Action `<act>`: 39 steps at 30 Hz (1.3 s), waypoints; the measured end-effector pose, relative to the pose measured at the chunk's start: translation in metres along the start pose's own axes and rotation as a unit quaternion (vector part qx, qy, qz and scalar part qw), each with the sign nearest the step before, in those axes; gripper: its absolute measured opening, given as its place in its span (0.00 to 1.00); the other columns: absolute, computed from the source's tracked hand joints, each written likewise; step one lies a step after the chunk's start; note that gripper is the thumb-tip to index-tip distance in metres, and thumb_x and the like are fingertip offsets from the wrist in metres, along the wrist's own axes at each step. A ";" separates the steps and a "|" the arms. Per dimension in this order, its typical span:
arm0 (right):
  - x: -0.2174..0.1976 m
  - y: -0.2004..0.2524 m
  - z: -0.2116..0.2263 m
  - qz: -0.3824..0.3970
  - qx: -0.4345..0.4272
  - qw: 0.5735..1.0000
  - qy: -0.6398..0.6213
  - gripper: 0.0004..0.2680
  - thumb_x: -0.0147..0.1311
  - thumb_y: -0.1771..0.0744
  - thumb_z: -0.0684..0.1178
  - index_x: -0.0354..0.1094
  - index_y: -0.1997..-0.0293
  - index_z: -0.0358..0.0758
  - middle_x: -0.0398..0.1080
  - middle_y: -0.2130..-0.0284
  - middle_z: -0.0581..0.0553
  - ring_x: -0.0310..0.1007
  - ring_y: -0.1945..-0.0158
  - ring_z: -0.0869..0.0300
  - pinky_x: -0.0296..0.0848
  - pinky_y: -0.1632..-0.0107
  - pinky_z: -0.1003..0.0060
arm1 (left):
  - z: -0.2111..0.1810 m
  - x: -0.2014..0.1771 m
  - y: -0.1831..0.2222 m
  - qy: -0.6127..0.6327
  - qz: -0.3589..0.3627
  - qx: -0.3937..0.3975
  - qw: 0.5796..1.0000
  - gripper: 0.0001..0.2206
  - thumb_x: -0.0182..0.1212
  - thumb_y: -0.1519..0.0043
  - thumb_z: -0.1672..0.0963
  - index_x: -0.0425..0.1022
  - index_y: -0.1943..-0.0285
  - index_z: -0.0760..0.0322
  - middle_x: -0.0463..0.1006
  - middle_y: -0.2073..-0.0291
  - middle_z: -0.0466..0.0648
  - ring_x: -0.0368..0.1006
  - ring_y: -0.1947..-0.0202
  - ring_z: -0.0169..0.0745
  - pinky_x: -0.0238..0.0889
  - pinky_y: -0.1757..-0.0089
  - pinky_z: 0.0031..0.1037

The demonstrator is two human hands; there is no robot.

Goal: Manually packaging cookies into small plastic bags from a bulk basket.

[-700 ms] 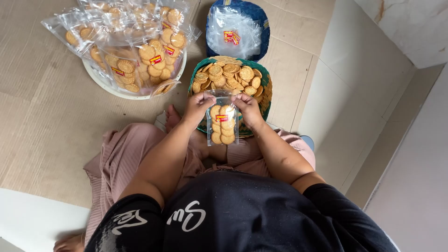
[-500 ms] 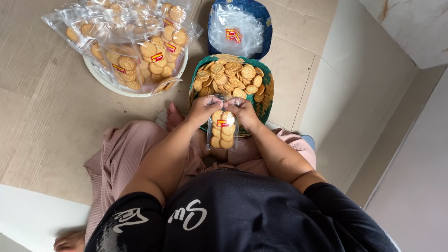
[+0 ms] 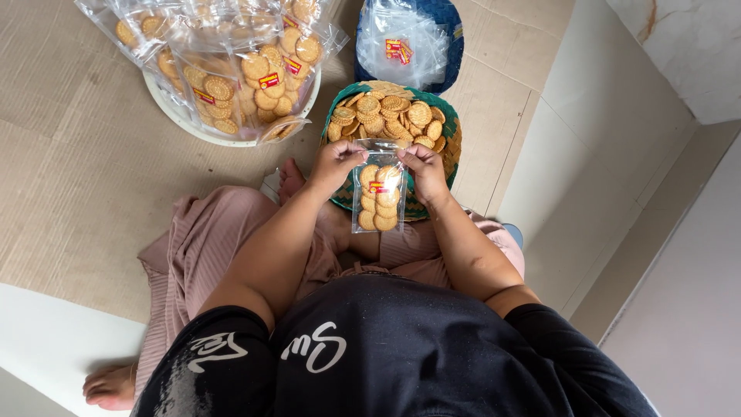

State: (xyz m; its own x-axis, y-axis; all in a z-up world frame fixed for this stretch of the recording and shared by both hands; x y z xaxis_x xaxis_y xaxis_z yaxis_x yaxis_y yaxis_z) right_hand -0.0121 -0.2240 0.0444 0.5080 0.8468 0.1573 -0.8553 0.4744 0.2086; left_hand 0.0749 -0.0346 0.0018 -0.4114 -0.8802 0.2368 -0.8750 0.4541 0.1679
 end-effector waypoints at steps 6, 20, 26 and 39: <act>0.021 0.012 0.005 0.048 0.014 0.997 0.052 0.06 0.69 0.37 0.41 0.74 0.69 0.33 0.71 0.81 0.46 0.71 0.75 0.66 0.70 0.69 0.75 | -0.002 0.005 0.003 -0.016 0.038 0.007 0.999 0.09 0.72 0.42 0.56 0.84 0.56 0.64 0.82 0.68 0.50 0.77 0.67 0.30 0.73 0.63 0.25; 0.008 0.000 0.006 0.079 0.007 0.996 0.027 0.04 0.65 0.37 0.37 0.73 0.69 0.30 0.70 0.82 0.43 0.71 0.77 0.62 0.73 0.68 0.71 | 0.008 -0.003 -0.005 0.037 0.063 -0.012 0.997 0.13 0.71 0.41 0.54 0.82 0.50 0.61 0.83 0.62 0.46 0.78 0.60 0.30 0.74 0.57 0.23; -0.002 -0.008 0.012 0.070 0.011 0.996 -0.051 0.03 0.60 0.34 0.38 0.72 0.67 0.31 0.70 0.79 0.43 0.74 0.75 0.59 0.77 0.64 0.69 | -0.029 0.017 0.034 0.009 0.153 -0.020 0.988 0.21 0.74 0.43 0.54 0.77 0.44 0.67 0.82 0.56 0.56 0.75 0.55 0.42 0.73 0.53 0.33; 0.021 0.012 0.025 0.199 0.107 0.961 -0.162 0.09 0.52 0.29 0.46 0.69 0.49 0.30 0.74 0.64 0.42 0.73 0.64 0.60 0.75 0.53 0.67 | -0.193 -0.130 0.043 0.000 0.037 0.175 0.984 0.19 0.61 0.37 0.65 0.68 0.36 0.69 0.80 0.48 0.55 0.80 0.52 0.40 0.76 0.53 0.24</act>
State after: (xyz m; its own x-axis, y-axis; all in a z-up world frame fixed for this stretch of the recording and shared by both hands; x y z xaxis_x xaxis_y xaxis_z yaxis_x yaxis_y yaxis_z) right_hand -0.0089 -0.2067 0.0744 0.1804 0.8150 0.5507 -0.9652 0.0388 0.2588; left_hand 0.1402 0.1258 0.1630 -0.4775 -0.8462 0.2366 -0.8769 0.4420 -0.1888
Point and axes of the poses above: each hand's wrist, its own y-axis away from the middle knuckle, its own x-axis out of the palm, z = x × y, the point moved 8 cm from there along -y, towards the middle knuckle
